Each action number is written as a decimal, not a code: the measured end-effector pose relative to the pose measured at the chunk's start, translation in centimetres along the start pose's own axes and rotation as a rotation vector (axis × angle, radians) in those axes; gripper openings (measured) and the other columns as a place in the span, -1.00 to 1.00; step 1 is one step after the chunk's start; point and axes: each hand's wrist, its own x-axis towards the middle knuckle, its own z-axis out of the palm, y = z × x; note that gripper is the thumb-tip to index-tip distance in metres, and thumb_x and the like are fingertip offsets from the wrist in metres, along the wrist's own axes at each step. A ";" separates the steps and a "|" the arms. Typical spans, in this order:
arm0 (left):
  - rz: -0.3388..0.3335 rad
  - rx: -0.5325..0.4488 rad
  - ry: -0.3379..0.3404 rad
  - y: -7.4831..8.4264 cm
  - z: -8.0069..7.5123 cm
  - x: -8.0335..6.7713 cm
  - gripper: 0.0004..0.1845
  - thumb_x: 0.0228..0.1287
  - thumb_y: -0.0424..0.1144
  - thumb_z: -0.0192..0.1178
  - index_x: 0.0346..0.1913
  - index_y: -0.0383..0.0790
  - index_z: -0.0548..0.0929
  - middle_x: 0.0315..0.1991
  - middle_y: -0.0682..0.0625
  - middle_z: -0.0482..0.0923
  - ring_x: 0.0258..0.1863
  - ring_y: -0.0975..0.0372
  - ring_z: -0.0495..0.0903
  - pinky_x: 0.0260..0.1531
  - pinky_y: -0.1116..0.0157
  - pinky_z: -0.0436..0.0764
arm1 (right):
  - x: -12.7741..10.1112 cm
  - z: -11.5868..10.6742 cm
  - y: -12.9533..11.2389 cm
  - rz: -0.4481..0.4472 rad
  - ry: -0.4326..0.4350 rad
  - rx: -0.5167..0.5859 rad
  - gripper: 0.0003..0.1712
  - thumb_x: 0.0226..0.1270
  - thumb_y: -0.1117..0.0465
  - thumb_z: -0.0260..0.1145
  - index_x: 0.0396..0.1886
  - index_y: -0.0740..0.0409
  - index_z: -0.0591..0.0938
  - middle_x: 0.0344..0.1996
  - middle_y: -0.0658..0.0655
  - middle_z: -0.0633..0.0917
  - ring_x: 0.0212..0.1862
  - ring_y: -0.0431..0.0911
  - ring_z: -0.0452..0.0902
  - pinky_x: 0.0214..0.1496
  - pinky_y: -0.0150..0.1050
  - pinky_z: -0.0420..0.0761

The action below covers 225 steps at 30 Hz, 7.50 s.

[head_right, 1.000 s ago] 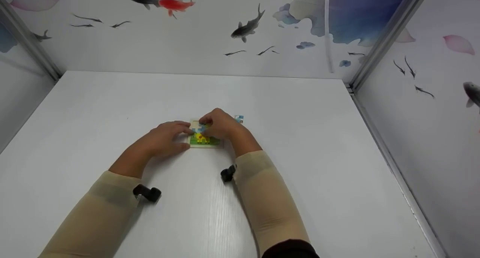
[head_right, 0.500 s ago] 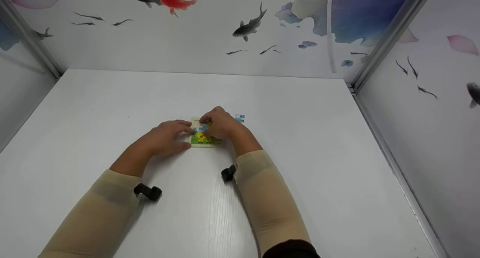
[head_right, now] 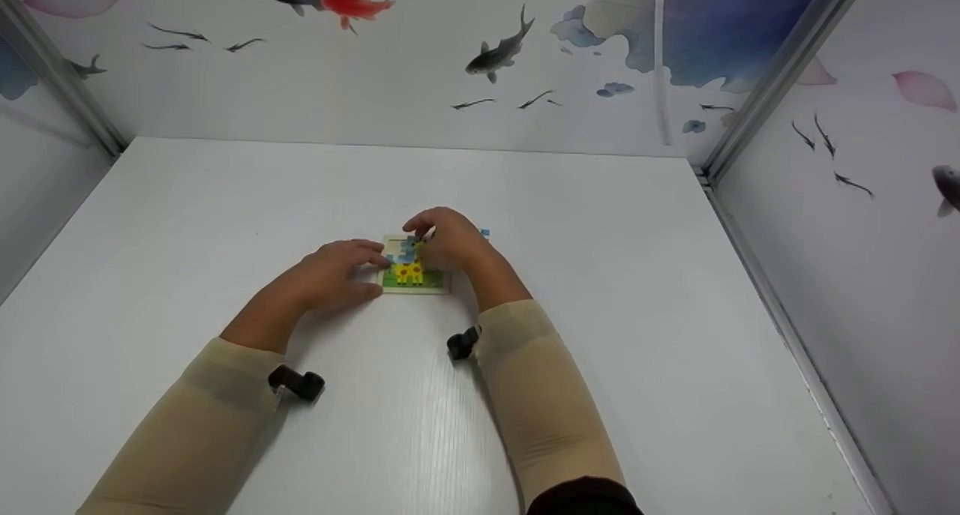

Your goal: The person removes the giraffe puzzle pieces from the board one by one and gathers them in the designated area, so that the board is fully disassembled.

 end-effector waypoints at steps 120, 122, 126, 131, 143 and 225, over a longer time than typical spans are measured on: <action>-0.033 -0.026 -0.002 0.1 0.3 0.2 -0.45 0.50 0.04 0.29 0.50 0.16 0.58 0.68 0.16 0.28 0.74 0.06 0.13 0.69 -0.21 0.15 | -0.9 -1.0 1.3 0.093 -0.041 -0.050 -0.79 0.48 0.17 0.45 0.04 -0.12 0.82 0.14 -0.04 0.62 0.19 -0.01 0.53 0.38 -0.04 0.61; -0.033 -0.025 0.000 0.1 0.2 0.2 -0.45 0.49 0.03 0.29 0.49 0.17 0.58 0.67 0.16 0.29 0.74 0.06 0.13 0.69 -0.20 0.15 | -1.0 -1.0 1.4 0.064 -0.044 -0.069 -0.78 0.49 0.17 0.44 0.05 -0.07 0.84 0.20 -0.04 0.59 0.24 -0.01 0.51 0.41 -0.02 0.59; -0.032 -0.022 0.001 0.1 0.2 0.2 -0.46 0.50 0.03 0.29 0.49 0.18 0.59 0.67 0.17 0.29 0.73 0.06 0.14 0.68 -0.21 0.15 | -1.1 -0.9 1.4 0.027 -0.049 -0.087 -0.76 0.50 0.17 0.43 0.07 0.00 0.85 0.25 -0.01 0.55 0.29 0.00 0.47 0.44 0.01 0.57; -0.034 -0.023 0.002 0.0 0.2 0.2 -0.45 0.49 0.04 0.29 0.49 0.19 0.58 0.67 0.18 0.30 0.74 0.06 0.14 0.68 -0.21 0.14 | -1.0 -0.9 1.4 0.041 -0.046 -0.078 -0.79 0.48 0.17 0.44 0.04 -0.03 0.83 0.19 -0.02 0.56 0.23 -0.01 0.49 0.39 -0.02 0.60; -0.034 -0.021 0.001 0.1 0.2 0.2 -0.45 0.50 0.05 0.29 0.50 0.19 0.58 0.67 0.17 0.29 0.73 0.06 0.14 0.68 -0.22 0.16 | -0.9 -1.3 1.4 0.055 -0.016 -0.065 -0.67 0.43 0.20 0.48 0.12 -0.18 0.76 0.16 -0.01 0.64 0.20 0.02 0.55 0.35 -0.01 0.65; -0.002 -0.008 -0.013 -0.1 0.3 0.2 -0.45 0.54 0.03 0.23 0.53 0.13 0.54 0.70 0.13 0.25 0.75 0.02 0.09 0.66 -0.24 0.15 | -5.2 -11.0 14.3 0.264 0.068 -0.014 -0.52 0.62 0.13 0.26 0.46 -0.06 0.57 0.37 0.22 0.55 0.34 0.15 0.48 0.39 0.11 0.56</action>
